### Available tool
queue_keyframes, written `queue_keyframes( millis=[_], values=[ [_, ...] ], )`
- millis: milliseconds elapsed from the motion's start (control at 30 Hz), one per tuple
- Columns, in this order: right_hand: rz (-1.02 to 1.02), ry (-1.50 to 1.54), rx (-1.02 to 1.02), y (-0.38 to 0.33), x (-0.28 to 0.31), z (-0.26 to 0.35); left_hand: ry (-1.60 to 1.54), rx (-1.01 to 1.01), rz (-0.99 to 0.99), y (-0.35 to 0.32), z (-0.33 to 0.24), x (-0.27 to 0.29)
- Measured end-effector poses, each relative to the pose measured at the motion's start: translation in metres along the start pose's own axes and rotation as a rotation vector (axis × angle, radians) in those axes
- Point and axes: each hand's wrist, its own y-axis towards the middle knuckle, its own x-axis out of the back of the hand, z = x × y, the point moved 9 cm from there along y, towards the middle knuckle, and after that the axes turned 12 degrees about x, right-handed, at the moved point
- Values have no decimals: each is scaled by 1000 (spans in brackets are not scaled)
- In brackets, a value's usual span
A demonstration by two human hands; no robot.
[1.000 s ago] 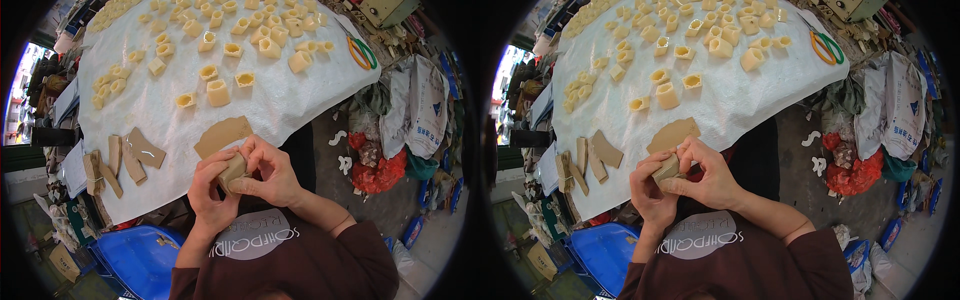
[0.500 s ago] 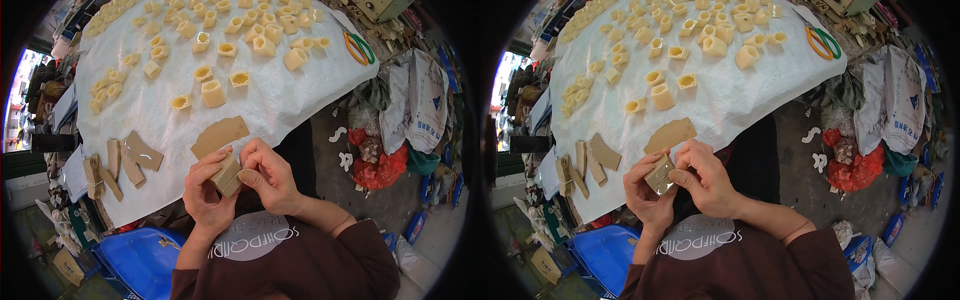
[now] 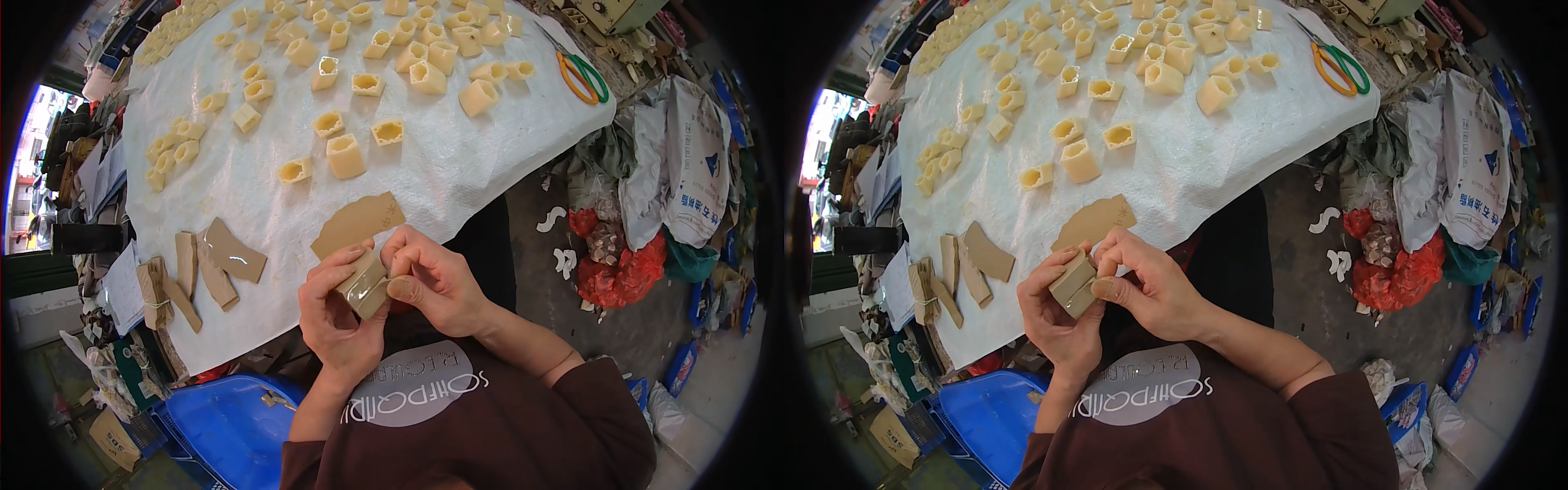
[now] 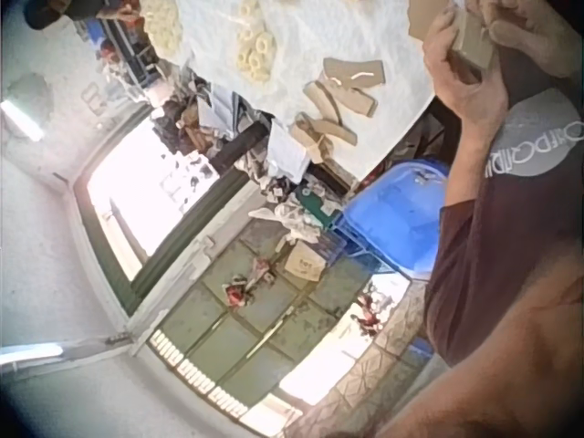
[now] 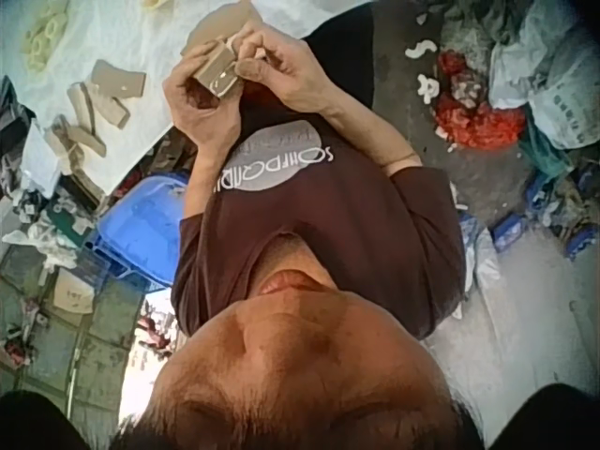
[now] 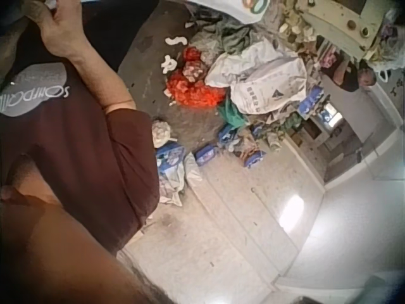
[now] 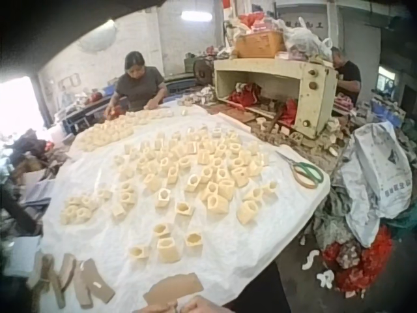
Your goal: The person sands the edges of small, hollow, yellow plastic components using a piece of sandpaper. They hold each component in one hand and rub the sandpaper against the edges with the other hand, then place the finished piece on a white sheet on the table.
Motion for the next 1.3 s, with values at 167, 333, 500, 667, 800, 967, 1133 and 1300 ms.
queue_keyframes(
  millis=[167, 333, 500, 667, 800, 967, 1133, 1300],
  values=[
    [104, -380, -37, 9, 3, 11, 73, -1, 10, -2, 4, 0],
    [32, -671, 342, 6, 3, 38, 125, 52, 52, -1, 3, -7],
    [-148, -303, -3, -4, 11, 16, 82, -72, 52, -4, -5, -8],
    [-213, 306, -153, -6, 8, -13, 69, -97, 31, -6, -7, -9],
    [-180, 654, -298, -12, -4, -29, -39, -37, 25, -6, -3, -9],
    [-168, 776, -301, -15, -14, -25, -27, -32, 29, -9, -4, -8],
    [-127, 659, -243, -17, -12, -26, 17, -78, 0, -10, -8, -10],
    [-229, 628, -266, -18, -17, -23, 97, -146, -40, -12, -9, -14]
  ],
)
